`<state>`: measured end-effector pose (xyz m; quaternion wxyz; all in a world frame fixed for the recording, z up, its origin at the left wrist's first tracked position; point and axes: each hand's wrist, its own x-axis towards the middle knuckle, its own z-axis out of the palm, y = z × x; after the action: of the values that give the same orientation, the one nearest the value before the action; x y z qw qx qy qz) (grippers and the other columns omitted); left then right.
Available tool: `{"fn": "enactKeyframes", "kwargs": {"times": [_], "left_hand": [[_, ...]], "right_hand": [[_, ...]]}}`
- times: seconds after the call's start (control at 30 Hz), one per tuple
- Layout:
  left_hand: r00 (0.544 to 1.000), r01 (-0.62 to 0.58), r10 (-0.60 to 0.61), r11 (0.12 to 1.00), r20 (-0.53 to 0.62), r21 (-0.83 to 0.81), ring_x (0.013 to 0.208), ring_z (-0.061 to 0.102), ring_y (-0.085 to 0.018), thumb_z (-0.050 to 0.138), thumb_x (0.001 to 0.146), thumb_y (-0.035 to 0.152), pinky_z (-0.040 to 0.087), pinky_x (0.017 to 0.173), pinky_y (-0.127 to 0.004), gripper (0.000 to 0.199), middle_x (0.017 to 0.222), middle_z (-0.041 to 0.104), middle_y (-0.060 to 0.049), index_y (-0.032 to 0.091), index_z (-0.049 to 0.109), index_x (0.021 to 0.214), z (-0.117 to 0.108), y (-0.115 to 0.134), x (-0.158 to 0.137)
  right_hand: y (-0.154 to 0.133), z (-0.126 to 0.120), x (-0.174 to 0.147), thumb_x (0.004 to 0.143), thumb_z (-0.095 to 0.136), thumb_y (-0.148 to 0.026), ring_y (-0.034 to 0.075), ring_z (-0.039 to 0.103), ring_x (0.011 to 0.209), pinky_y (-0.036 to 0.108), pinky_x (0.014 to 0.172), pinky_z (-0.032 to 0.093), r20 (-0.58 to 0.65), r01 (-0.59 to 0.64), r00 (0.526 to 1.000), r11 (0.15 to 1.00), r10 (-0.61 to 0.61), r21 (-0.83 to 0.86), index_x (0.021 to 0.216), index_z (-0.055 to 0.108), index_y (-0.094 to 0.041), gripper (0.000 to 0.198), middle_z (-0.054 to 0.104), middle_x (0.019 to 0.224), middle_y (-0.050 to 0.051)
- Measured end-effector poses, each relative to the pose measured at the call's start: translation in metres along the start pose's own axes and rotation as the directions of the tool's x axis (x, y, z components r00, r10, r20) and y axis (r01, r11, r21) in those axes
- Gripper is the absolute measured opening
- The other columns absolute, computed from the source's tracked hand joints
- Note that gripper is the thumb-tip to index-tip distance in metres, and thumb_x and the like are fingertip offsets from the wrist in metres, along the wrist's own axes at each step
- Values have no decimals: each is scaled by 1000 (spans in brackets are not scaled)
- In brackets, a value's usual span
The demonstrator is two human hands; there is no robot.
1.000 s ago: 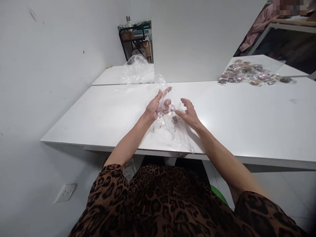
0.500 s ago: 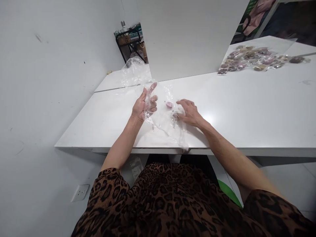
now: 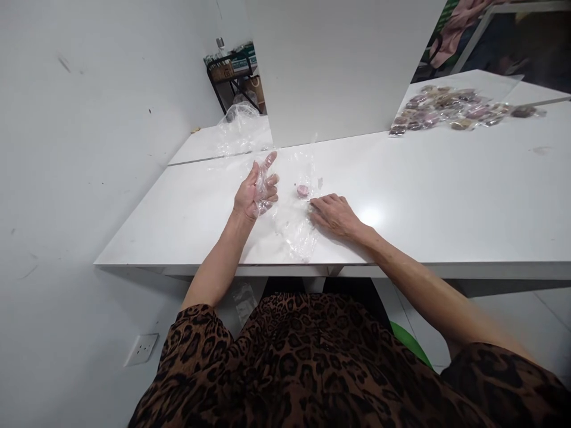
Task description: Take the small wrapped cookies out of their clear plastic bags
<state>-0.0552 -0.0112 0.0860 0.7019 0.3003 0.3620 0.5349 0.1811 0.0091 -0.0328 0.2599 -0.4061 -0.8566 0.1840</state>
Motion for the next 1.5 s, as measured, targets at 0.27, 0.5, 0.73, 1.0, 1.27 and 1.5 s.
{"fn": "enactKeyframes", "kwargs": {"times": [0.27, 0.5, 0.73, 1.0, 1.27, 1.5], "left_hand": [[1000, -24, 25, 999, 17, -40, 31, 28, -5, 30, 109, 52, 12, 34, -16, 49, 58, 50, 4, 32, 52, 148, -6, 10, -3], [998, 50, -49, 997, 29, -62, 29, 25, -4, 29, 110, 50, 10, 34, -15, 51, 57, 52, 4, 28, 51, 150, -30, -1, -1], [999, 32, -32, 998, 10, -53, 30, 27, -4, 28, 110, 54, 16, 34, -14, 53, 54, 43, 7, 28, 50, 150, -25, 14, 0], [979, -29, 13, 996, 203, 79, 30, 25, -2, 23, 111, 57, 11, 37, -13, 55, 57, 30, 8, 26, 49, 148, 66, 39, 23], [970, -110, 80, 987, 229, 121, 32, 26, 3, 27, 112, 54, 14, 45, -7, 52, 65, 28, 7, 23, 57, 139, 125, 53, 37], [893, -328, 303, 945, 332, 19, 36, 24, -3, 12, 112, 55, 12, 40, -17, 64, 57, 29, 7, 25, 47, 156, 111, 77, 25]], "right_hand": [[16, -39, -23, 81, 75, -69, 20, 60, 73, 40, 69, 50, -2, -303, 921, 716, 390, 629, 89, 73, -21, 49, 68, 82, 6], [36, -64, -37, 57, 97, -57, 16, 61, 68, 36, 67, 53, 83, -364, 873, 528, 481, 768, 78, 77, -22, 45, 71, 77, 4], [48, -68, -45, 58, 95, -57, 17, 64, 71, 36, 67, 56, -17, -359, 824, 544, 567, 759, 89, 80, -25, 47, 77, 88, 6], [52, -58, -50, 67, 88, -52, 19, 62, 71, 38, 66, 54, -92, -314, 809, 559, 581, 768, 87, 77, -28, 33, 77, 92, 6], [55, -57, -56, 75, 83, -51, 17, 62, 75, 40, 77, 55, -82, -310, 824, 567, 561, 763, 94, 77, -25, 33, 77, 96, 6], [53, -56, -58, 74, 84, -53, 17, 62, 77, 41, 81, 56, -85, -302, 829, 570, 552, 764, 92, 78, -24, 34, 77, 95, 6]]}}
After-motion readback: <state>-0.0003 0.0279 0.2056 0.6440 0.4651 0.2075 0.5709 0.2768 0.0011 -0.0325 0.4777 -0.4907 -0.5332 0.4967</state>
